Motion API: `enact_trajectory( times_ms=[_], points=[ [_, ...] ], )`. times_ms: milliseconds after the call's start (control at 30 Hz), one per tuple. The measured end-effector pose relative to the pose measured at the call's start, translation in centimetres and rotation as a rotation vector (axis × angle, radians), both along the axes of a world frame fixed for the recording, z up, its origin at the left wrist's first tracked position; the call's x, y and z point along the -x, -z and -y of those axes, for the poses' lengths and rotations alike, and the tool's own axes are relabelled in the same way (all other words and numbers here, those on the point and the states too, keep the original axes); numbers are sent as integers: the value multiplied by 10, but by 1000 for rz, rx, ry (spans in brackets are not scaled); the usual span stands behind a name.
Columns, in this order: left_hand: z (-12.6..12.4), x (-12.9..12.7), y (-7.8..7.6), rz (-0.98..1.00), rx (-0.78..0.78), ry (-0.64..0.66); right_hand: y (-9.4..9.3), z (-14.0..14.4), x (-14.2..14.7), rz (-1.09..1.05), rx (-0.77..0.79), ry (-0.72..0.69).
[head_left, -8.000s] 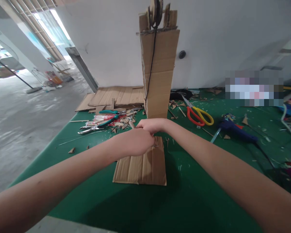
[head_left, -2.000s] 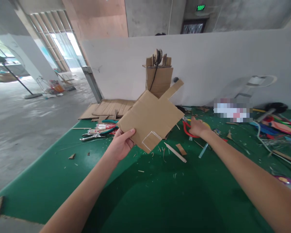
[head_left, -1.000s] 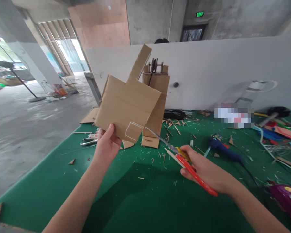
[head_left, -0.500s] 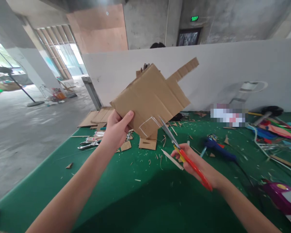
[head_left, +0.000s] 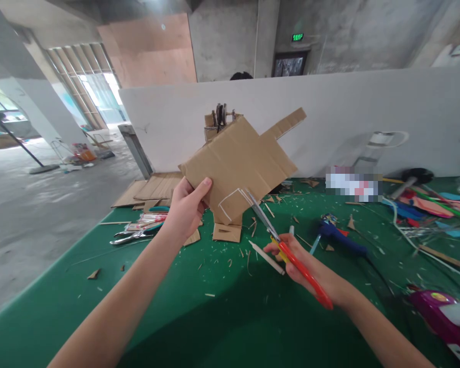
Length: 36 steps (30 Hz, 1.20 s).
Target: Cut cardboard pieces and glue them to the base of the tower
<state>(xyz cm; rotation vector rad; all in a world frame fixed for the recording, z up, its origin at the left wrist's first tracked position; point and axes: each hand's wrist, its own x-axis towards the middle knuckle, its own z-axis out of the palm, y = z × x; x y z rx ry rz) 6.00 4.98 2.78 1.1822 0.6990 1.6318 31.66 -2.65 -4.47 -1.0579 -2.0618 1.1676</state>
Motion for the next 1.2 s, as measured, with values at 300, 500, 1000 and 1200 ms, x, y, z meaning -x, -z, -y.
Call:
enact_trajectory(
  times_ms=[300, 500, 1000, 1200],
  points=[
    [9, -2, -1, -25, -19, -5, -1, 5, 4, -30, 97, -48],
    [11, -2, -3, -36, -8, -11, -1, 7, 3, -15, 45, -58],
    [13, -5, -3, -14, -6, -26, -4, 7, 3, 49, 7, -50],
    [12, -4, 0, -25, 28, -27, -6, 8, 5, 38, 26, -34]
  ],
)
